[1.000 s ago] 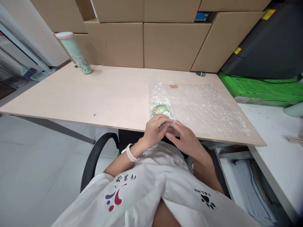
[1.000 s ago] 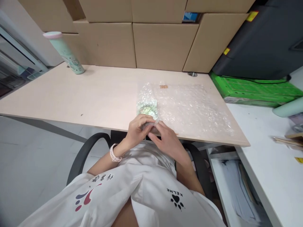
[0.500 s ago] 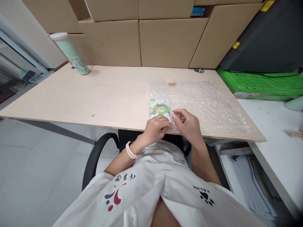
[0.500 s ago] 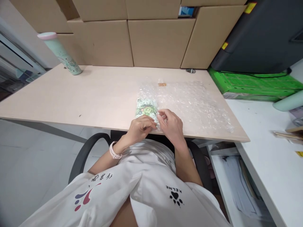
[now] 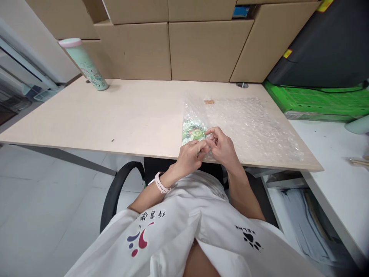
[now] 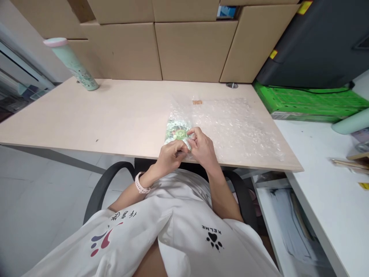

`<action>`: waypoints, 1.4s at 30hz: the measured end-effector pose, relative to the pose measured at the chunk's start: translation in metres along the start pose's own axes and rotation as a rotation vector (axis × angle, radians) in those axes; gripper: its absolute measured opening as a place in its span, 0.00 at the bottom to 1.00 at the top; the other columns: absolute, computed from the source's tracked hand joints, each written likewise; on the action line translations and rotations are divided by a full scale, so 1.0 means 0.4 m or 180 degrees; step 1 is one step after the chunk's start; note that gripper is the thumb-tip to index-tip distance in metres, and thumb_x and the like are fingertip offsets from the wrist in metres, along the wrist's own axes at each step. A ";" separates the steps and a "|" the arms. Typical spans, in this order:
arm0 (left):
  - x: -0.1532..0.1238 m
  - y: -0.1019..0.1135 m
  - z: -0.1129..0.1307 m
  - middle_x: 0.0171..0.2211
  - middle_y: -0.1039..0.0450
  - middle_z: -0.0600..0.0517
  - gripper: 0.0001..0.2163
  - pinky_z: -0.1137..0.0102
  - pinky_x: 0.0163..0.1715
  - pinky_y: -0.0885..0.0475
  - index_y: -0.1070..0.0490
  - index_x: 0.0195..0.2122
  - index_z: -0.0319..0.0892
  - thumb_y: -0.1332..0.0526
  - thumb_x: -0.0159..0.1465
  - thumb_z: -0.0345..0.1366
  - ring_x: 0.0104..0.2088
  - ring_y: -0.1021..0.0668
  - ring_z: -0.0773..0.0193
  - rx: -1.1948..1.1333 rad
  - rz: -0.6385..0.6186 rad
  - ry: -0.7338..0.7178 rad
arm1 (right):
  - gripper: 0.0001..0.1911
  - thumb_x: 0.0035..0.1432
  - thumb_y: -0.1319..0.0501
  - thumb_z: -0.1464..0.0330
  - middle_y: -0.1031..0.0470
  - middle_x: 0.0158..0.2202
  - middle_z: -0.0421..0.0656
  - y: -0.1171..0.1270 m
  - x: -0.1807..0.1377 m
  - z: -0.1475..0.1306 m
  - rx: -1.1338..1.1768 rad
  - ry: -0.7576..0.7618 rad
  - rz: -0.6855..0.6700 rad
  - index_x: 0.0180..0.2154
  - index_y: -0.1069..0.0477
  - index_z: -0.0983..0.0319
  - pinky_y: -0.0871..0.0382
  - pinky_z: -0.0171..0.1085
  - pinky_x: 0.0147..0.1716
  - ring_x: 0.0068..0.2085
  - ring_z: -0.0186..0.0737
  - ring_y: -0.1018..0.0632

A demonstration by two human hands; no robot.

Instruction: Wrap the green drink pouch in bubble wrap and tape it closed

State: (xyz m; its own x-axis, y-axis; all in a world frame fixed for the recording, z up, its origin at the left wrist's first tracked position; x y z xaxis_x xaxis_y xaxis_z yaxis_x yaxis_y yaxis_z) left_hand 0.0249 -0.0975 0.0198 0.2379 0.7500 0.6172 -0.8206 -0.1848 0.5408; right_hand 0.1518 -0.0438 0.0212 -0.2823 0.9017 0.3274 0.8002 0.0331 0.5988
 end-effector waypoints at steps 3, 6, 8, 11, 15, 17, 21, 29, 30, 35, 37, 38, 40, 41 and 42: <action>0.003 -0.003 0.006 0.24 0.35 0.55 0.10 0.72 0.27 0.37 0.39 0.28 0.44 0.47 0.61 0.21 0.27 0.30 0.66 0.0095 0.0128 -0.0028 | 0.07 0.58 0.41 0.69 0.28 0.27 0.37 0.000 -0.003 -0.004 -0.0126 0.0030 0.0078 0.39 0.27 0.57 0.35 0.38 0.34 0.31 0.40 0.26; 0.005 -0.009 0.012 0.23 0.39 0.56 0.11 0.71 0.26 0.40 0.43 0.28 0.45 0.48 0.60 0.20 0.26 0.33 0.65 0.0273 0.0238 -0.0152 | 0.05 0.60 0.41 0.68 0.24 0.32 0.41 0.003 -0.010 -0.008 -0.0343 0.0156 0.0250 0.35 0.25 0.57 0.33 0.40 0.38 0.35 0.42 0.25; 0.005 -0.011 0.016 0.23 0.40 0.56 0.12 0.70 0.26 0.42 0.43 0.29 0.45 0.49 0.58 0.18 0.26 0.34 0.65 0.0472 0.0288 -0.0243 | 0.06 0.62 0.41 0.68 0.24 0.34 0.42 0.005 -0.015 -0.009 -0.0511 0.0259 0.0354 0.36 0.24 0.57 0.33 0.42 0.40 0.38 0.44 0.25; 0.006 -0.015 0.018 0.23 0.40 0.57 0.14 0.70 0.25 0.44 0.44 0.29 0.45 0.50 0.55 0.16 0.25 0.36 0.65 0.0741 0.0262 -0.0314 | 0.08 0.64 0.42 0.66 0.24 0.35 0.43 0.005 -0.019 -0.005 -0.0595 0.0339 0.0398 0.37 0.23 0.57 0.33 0.42 0.40 0.40 0.46 0.25; 0.009 -0.019 0.024 0.22 0.40 0.57 0.15 0.69 0.25 0.44 0.44 0.28 0.45 0.51 0.54 0.15 0.25 0.37 0.64 0.0932 0.0288 -0.0493 | 0.08 0.65 0.42 0.67 0.25 0.35 0.43 0.001 -0.017 0.002 -0.0535 0.0367 0.0332 0.37 0.23 0.57 0.33 0.42 0.39 0.40 0.45 0.25; 0.010 -0.020 0.026 0.22 0.38 0.56 0.15 0.69 0.26 0.43 0.43 0.28 0.45 0.51 0.56 0.15 0.25 0.36 0.64 0.0983 0.0333 -0.0556 | 0.09 0.65 0.42 0.67 0.25 0.35 0.43 -0.001 -0.018 0.002 -0.0556 0.0380 0.0319 0.38 0.23 0.58 0.33 0.42 0.39 0.39 0.45 0.25; 0.005 -0.012 0.021 0.24 0.33 0.55 0.12 0.70 0.27 0.37 0.37 0.30 0.44 0.50 0.65 0.20 0.26 0.31 0.65 0.0771 0.0199 -0.0225 | 0.10 0.67 0.43 0.66 0.25 0.39 0.45 0.003 -0.023 -0.009 -0.0783 0.0497 0.0492 0.38 0.23 0.58 0.32 0.43 0.42 0.43 0.47 0.27; -0.067 0.080 -0.027 0.73 0.52 0.39 0.34 0.48 0.69 0.45 0.48 0.69 0.48 0.35 0.66 0.47 0.74 0.49 0.46 -0.0962 0.0561 0.1261 | 0.11 0.69 0.44 0.66 0.19 0.40 0.45 -0.012 -0.050 -0.032 -0.1100 0.0765 0.0475 0.39 0.22 0.58 0.33 0.48 0.46 0.43 0.49 0.28; -0.077 0.082 -0.045 0.73 0.51 0.41 0.33 0.49 0.68 0.42 0.48 0.69 0.49 0.36 0.66 0.47 0.74 0.47 0.46 -0.1412 0.0642 0.1584 | 0.12 0.70 0.45 0.67 0.19 0.40 0.46 -0.015 -0.055 -0.035 -0.1122 0.0777 0.0475 0.41 0.22 0.58 0.33 0.49 0.46 0.43 0.50 0.28; -0.099 0.081 -0.058 0.66 0.34 0.42 0.34 0.55 0.62 0.30 0.44 0.67 0.49 0.30 0.62 0.42 0.66 0.30 0.50 -0.2686 0.0844 0.2016 | 0.14 0.70 0.48 0.70 0.20 0.45 0.49 -0.050 -0.059 -0.065 -0.0814 0.0842 0.0218 0.48 0.25 0.60 0.30 0.49 0.49 0.45 0.50 0.26; -0.098 0.095 -0.040 0.65 0.33 0.41 0.37 0.57 0.61 0.28 0.46 0.68 0.49 0.29 0.62 0.43 0.64 0.27 0.52 -0.2533 0.0946 0.1688 | 0.14 0.70 0.49 0.69 0.20 0.46 0.49 -0.072 -0.048 -0.080 -0.0524 0.0851 -0.0003 0.48 0.26 0.60 0.30 0.48 0.49 0.46 0.49 0.25; -0.099 0.102 -0.031 0.65 0.33 0.41 0.37 0.58 0.61 0.28 0.45 0.68 0.49 0.30 0.62 0.43 0.63 0.26 0.53 -0.2324 0.0987 0.1521 | 0.14 0.70 0.49 0.69 0.21 0.45 0.49 -0.083 -0.041 -0.086 -0.0364 0.0850 -0.0118 0.48 0.26 0.60 0.29 0.47 0.49 0.47 0.49 0.24; -0.098 0.113 -0.019 0.65 0.32 0.42 0.31 0.58 0.62 0.28 0.39 0.66 0.48 0.31 0.64 0.42 0.63 0.26 0.53 -0.1694 0.1026 0.1213 | 0.13 0.70 0.50 0.69 0.21 0.44 0.49 -0.098 -0.028 -0.095 -0.0072 0.0844 -0.0307 0.44 0.27 0.60 0.29 0.44 0.46 0.46 0.47 0.23; -0.095 0.117 -0.013 0.65 0.31 0.43 0.27 0.57 0.63 0.29 0.35 0.64 0.47 0.31 0.65 0.41 0.63 0.26 0.53 -0.1336 0.1020 0.1035 | 0.12 0.69 0.50 0.69 0.21 0.42 0.49 -0.101 -0.022 -0.096 0.0049 0.0841 -0.0366 0.42 0.27 0.60 0.29 0.43 0.44 0.45 0.46 0.23; -0.090 0.117 -0.006 0.64 0.31 0.43 0.25 0.56 0.64 0.30 0.33 0.62 0.47 0.32 0.65 0.40 0.63 0.27 0.53 -0.0991 0.0997 0.0835 | 0.11 0.68 0.49 0.70 0.22 0.41 0.48 -0.101 -0.019 -0.095 0.0137 0.0850 -0.0402 0.39 0.28 0.60 0.29 0.42 0.43 0.43 0.45 0.23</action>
State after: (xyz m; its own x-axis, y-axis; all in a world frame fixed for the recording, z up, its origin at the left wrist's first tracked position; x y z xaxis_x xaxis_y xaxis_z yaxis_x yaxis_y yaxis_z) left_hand -0.0235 -0.1315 0.0217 -0.1497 0.8304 0.5366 -0.9570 -0.2581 0.1325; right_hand 0.1013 -0.0685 0.0222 -0.5058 0.7441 0.4364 0.7700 0.1613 0.6173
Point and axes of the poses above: each hand's wrist, its own x-axis towards the middle knuckle, its own y-axis out of the back of the hand, z = x × y, the point moved 6 cm from there along x, towards the middle knuckle
